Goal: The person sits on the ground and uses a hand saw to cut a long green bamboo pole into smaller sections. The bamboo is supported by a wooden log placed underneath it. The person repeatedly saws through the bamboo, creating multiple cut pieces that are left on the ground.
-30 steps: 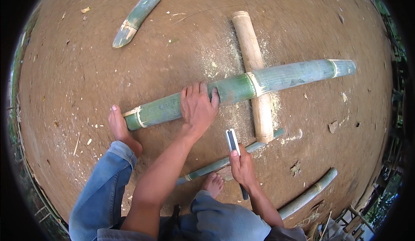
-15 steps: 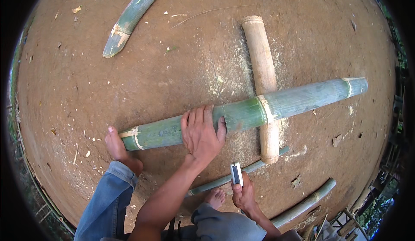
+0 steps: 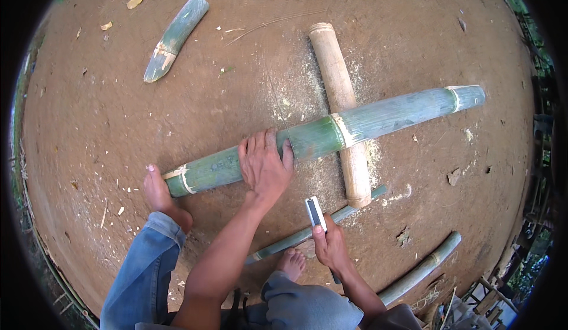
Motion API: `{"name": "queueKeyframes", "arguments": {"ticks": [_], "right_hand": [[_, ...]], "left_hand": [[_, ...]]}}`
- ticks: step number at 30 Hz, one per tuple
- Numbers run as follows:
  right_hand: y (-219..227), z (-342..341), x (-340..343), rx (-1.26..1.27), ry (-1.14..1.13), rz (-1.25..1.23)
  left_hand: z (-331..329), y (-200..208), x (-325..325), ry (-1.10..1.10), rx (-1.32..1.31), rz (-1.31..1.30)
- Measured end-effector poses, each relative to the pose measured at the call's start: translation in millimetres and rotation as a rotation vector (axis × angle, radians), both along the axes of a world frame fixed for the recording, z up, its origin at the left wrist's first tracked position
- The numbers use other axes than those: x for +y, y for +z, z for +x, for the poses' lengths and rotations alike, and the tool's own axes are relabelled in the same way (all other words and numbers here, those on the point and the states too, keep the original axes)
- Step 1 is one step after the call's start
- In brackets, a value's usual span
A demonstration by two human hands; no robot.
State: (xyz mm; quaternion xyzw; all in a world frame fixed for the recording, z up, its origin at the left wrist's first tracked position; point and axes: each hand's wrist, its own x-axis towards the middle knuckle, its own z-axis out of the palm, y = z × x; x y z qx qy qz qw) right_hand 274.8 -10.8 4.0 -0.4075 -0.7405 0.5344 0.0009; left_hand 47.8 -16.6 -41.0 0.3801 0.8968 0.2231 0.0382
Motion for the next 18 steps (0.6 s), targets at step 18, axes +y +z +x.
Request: {"name": "queueKeyframes", "arguments": {"ticks": [18], "right_hand": [[-3.2,2.1,-6.1,-0.002,-0.042,-0.048]], "left_hand": [[0.5,0.1,-1.1,-0.003,-0.016,-0.018]]}}
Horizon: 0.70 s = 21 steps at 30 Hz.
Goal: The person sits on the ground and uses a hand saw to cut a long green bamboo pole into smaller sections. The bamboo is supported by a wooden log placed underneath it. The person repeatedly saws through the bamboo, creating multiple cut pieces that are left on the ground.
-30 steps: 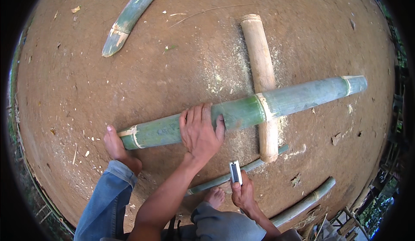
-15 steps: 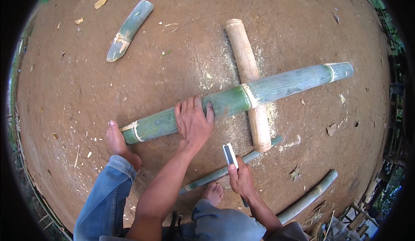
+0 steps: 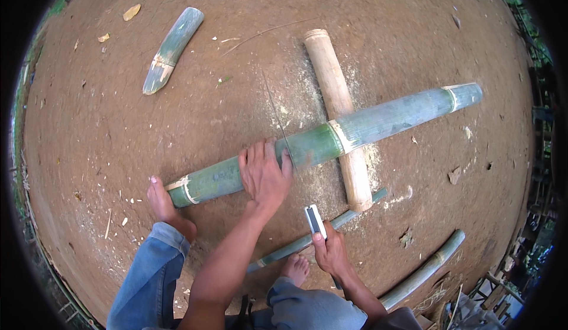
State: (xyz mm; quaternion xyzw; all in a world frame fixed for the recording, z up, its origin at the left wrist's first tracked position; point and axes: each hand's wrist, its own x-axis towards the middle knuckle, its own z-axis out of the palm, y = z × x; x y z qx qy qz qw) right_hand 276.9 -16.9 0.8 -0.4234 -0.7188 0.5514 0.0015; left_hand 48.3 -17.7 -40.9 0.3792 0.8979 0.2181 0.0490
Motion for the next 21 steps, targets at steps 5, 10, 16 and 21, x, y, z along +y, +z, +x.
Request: {"name": "queueKeyframes", "arguments": {"ticks": [5,10,16,21], "right_hand": [[7,2,2,-0.036,0.017,-0.006],[9,11,0,-0.056,0.055,0.005],[13,9,-1,-0.057,0.047,-0.043],[9,7,-3,-0.038,0.044,-0.06]], "left_hand": [[1,5,0,0.01,-0.053,0.005],[3,8,1,0.008,-0.089,0.005],[1,7,0,0.009,-0.101,-0.027],[0,7,2,0.014,-0.127,-0.021]]}}
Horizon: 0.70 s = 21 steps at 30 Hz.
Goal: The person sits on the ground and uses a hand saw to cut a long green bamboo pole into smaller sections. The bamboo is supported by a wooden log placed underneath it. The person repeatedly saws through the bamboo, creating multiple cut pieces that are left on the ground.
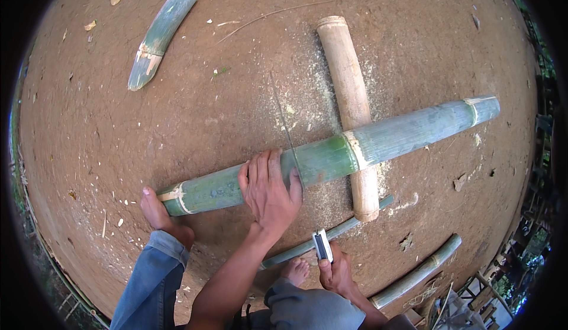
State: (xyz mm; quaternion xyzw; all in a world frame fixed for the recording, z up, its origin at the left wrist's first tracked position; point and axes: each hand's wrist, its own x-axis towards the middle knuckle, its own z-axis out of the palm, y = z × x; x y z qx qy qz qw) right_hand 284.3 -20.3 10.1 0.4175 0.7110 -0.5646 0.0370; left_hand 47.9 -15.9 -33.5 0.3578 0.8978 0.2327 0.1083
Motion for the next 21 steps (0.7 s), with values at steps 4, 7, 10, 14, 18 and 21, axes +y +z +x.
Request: {"name": "queueKeyframes", "arguments": {"ticks": [4,7,10,14,18,21], "right_hand": [[-1,0,-2,-0.005,-0.005,0.01],[-5,1,-3,-0.009,-0.018,0.014],[-6,-2,-1,0.013,-0.029,0.026],[-2,-7,3,-0.012,-0.023,0.026],[2,-10,5,0.001,-0.034,0.054],[1,-10,5,0.036,-0.056,0.066]], "left_hand": [[1,-2,-1,-0.011,0.019,0.0],[2,0,0,-0.034,0.039,-0.01],[2,-1,-1,-0.037,0.063,-0.001],[4,-2,-1,-0.004,0.076,-0.015],[3,-5,0,0.003,0.107,0.01],[4,-7,0,0.008,0.114,-0.006]]}}
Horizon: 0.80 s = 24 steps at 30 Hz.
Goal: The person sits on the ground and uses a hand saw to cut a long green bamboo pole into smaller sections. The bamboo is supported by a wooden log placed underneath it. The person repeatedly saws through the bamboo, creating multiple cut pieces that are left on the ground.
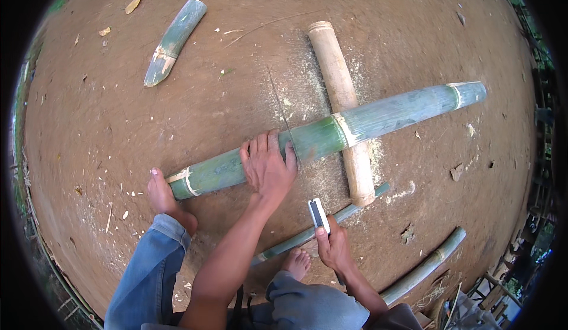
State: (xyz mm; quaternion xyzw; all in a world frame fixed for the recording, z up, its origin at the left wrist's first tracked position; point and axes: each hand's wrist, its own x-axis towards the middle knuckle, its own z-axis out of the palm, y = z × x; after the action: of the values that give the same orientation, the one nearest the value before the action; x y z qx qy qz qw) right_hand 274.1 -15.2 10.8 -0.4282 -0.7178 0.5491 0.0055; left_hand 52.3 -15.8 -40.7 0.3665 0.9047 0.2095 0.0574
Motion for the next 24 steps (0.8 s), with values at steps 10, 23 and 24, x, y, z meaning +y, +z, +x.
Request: {"name": "queueKeyframes", "arguments": {"ticks": [10,23,24], "right_hand": [[1.5,-0.3,1.5,-0.055,0.033,0.031],[1.0,1.1,1.9,-0.024,0.014,0.017],[1.6,-0.9,3.1,-0.045,0.015,0.011]], "left_hand": [[0.3,-2.0,-2.2,0.0,0.043,-0.004],[0.2,-5.5,-2.6,-0.001,0.064,0.044],[0.2,-4.8,-2.5,-0.005,0.054,0.03]]}}
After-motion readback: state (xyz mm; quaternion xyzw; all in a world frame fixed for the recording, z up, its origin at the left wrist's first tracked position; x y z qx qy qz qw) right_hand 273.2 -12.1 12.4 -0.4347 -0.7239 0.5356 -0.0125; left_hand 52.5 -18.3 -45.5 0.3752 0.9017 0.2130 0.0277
